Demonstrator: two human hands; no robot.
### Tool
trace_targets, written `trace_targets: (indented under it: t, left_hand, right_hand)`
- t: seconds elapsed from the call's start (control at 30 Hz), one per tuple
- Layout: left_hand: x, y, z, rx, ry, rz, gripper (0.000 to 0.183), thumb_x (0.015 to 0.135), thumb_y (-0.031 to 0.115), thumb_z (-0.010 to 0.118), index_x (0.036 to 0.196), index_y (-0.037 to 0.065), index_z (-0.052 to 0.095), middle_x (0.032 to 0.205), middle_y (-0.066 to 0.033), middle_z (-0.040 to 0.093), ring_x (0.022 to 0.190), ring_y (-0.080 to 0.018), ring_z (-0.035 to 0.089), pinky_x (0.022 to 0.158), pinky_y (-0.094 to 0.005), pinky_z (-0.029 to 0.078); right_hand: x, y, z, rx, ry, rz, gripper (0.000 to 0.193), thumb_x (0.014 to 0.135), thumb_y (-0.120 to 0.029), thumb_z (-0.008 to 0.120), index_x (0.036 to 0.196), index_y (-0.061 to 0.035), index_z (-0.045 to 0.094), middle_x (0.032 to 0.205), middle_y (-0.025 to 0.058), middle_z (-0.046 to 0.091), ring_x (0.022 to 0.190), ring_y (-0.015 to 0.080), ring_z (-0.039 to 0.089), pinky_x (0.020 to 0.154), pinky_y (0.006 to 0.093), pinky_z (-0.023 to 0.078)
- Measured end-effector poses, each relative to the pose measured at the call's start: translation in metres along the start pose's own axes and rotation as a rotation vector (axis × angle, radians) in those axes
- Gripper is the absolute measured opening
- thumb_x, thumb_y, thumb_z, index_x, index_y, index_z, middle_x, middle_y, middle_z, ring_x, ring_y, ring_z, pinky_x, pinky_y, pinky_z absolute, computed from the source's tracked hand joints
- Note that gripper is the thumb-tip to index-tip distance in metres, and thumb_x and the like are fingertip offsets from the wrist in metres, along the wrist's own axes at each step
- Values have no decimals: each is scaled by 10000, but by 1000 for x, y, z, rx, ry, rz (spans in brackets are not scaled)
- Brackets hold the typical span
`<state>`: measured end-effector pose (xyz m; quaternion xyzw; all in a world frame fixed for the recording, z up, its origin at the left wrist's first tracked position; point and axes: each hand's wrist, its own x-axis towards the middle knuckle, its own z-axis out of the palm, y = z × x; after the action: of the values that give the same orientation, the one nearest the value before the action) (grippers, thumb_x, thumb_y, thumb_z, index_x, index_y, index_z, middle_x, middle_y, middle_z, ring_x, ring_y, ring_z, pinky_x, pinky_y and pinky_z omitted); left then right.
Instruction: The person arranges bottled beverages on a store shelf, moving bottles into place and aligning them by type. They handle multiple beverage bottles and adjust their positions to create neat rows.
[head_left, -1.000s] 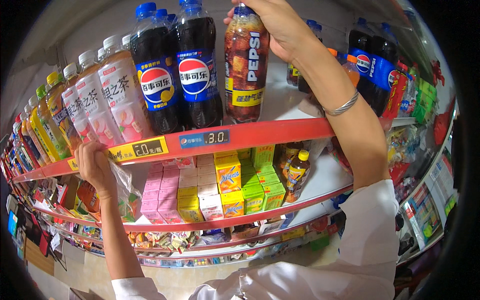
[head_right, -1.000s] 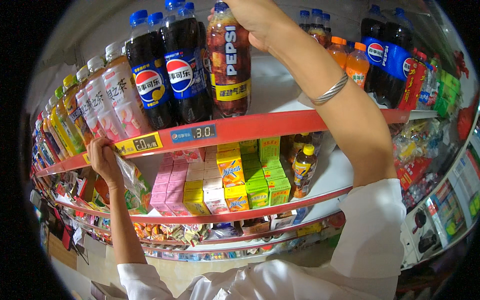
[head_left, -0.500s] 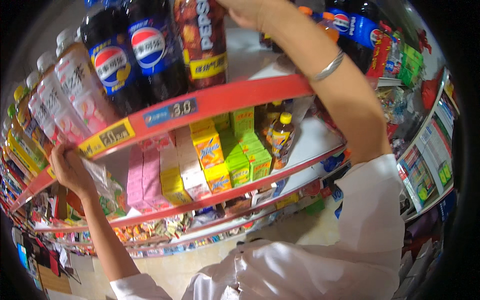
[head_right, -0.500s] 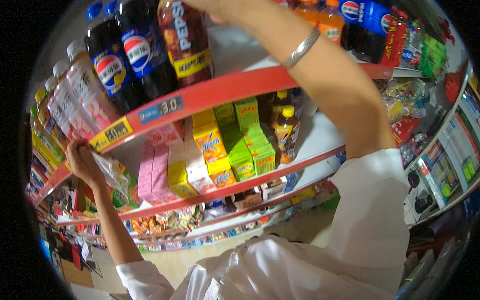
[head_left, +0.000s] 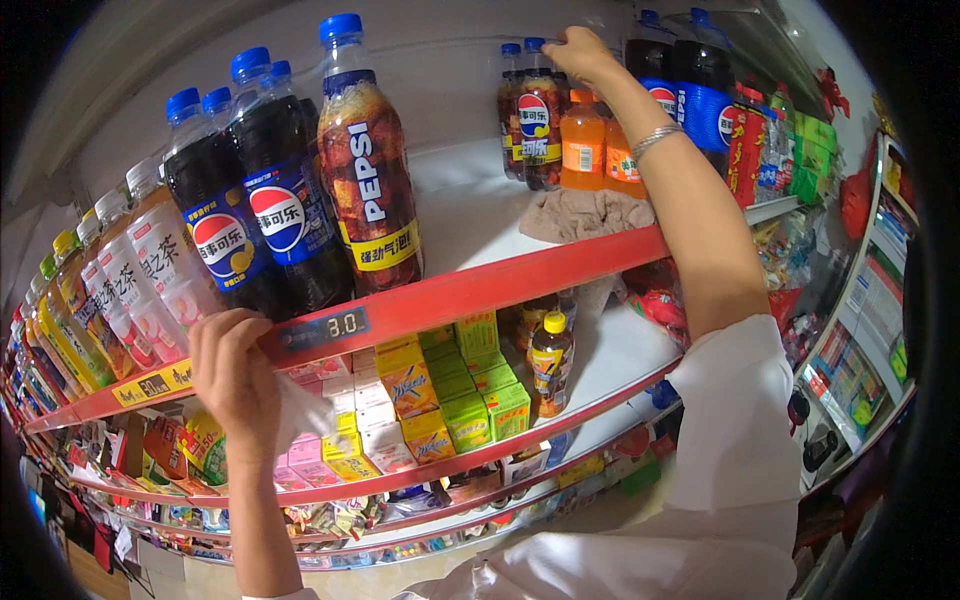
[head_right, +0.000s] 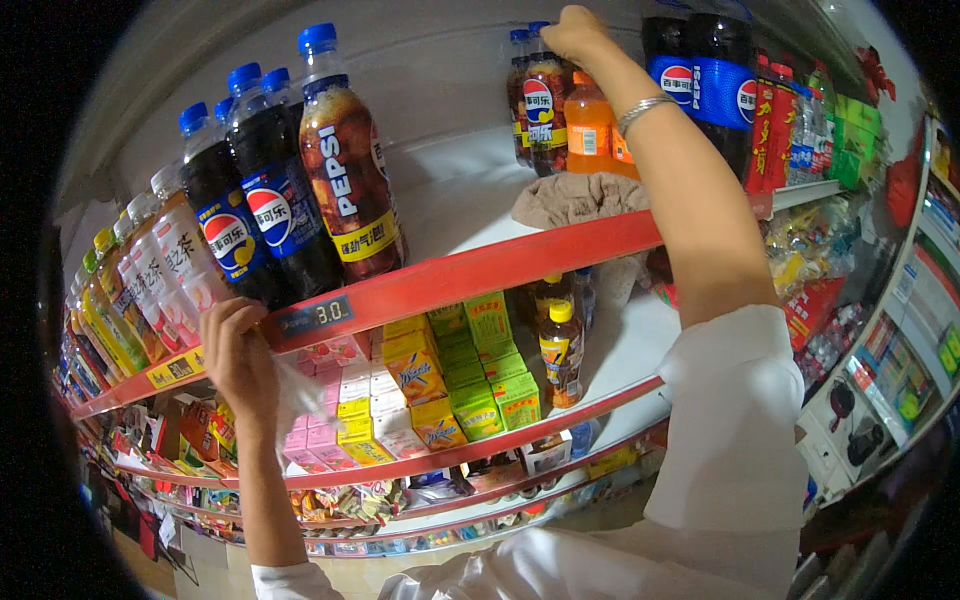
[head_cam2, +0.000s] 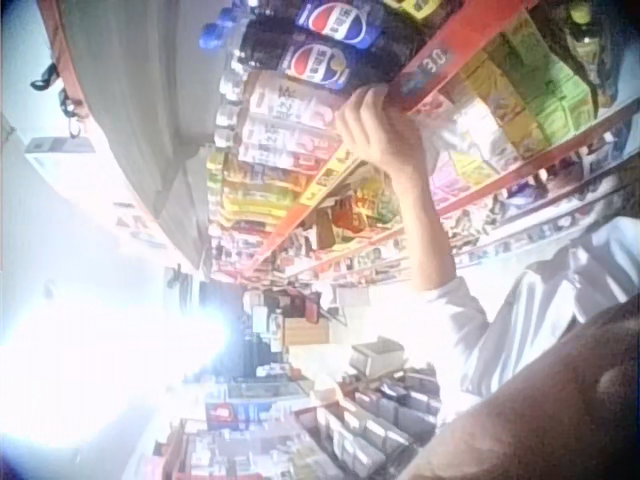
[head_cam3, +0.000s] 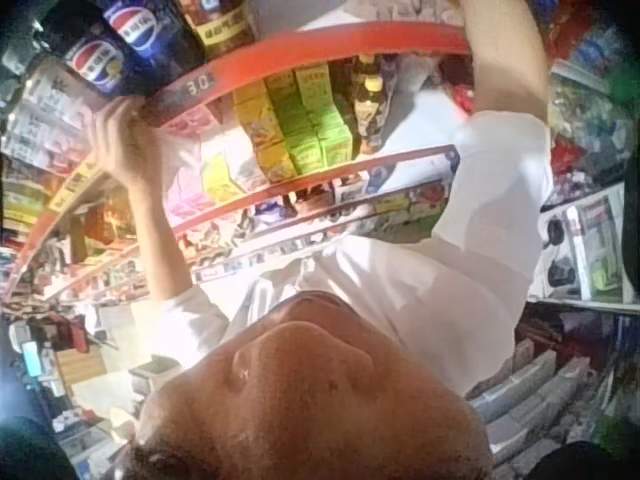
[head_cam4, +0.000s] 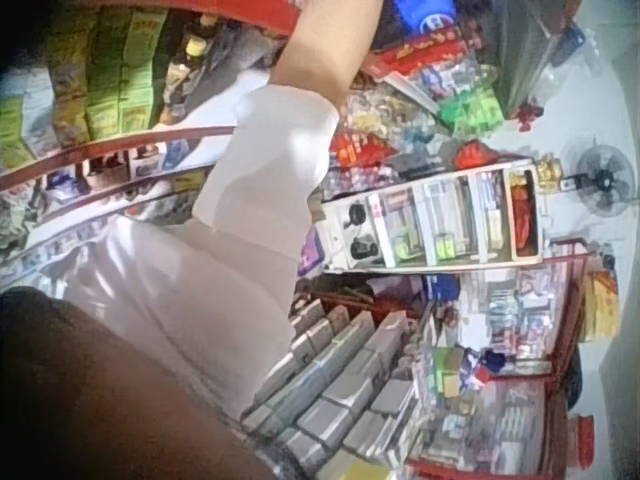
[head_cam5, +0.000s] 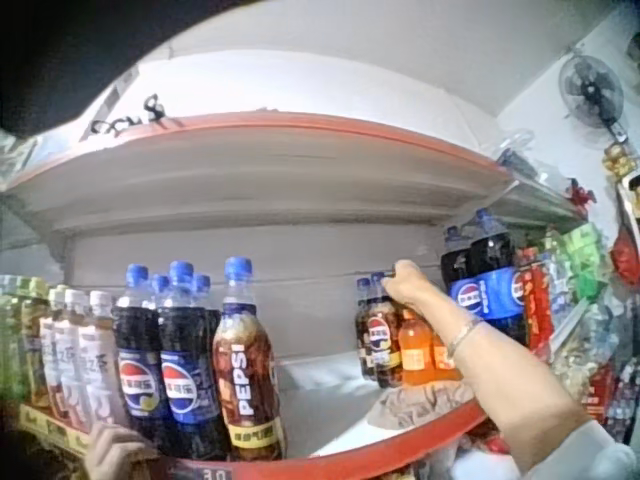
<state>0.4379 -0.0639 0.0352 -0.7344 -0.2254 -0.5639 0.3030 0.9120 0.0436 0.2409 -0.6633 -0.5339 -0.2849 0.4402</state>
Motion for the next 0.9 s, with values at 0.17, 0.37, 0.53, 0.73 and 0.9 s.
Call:
trace_targets:
  t: [0.17,0.37,0.53,0.73,0.9]
  left_hand:
    - [-10,9,17,199,66,63,250,717,-38,584,925,31,704,895,-119,675,854,-314,637,775,-415,506]
    - [-13,7,31,212,94,46,257,708,-37,597,921,45,715,879,-111,672,820,-299,612,742,-398,485]
    - [-15,10,23,221,46,-2,248,727,-52,552,913,13,701,885,-132,652,839,-310,594,773,-397,472]
    - [-11,8,22,206,73,36,225,709,-33,607,887,56,711,835,-92,668,773,-277,583,694,-388,464]
    - [-8,10,26,160,67,34,233,697,-32,624,894,51,715,840,-88,667,772,-277,579,685,-386,464]
  right_hand:
    - [13,-24,42,61,-183,-32,424,843,-271,694,1131,39,716,1215,304,656,1164,418,645,996,443,512]
    - [20,-11,60,296,-47,-4,452,891,-376,750,1028,54,716,1002,209,730,907,282,716,791,393,544]
    - [-28,-106,6,737,-158,-30,336,955,-236,695,991,91,631,888,162,677,754,230,654,695,424,537]
    - [-45,-178,24,1207,-534,-74,233,986,-193,643,1031,34,667,963,167,706,841,252,690,767,406,565]
    - [-48,-181,51,1260,-600,-236,286,927,-340,746,1091,-106,727,998,51,719,940,170,704,800,349,567]
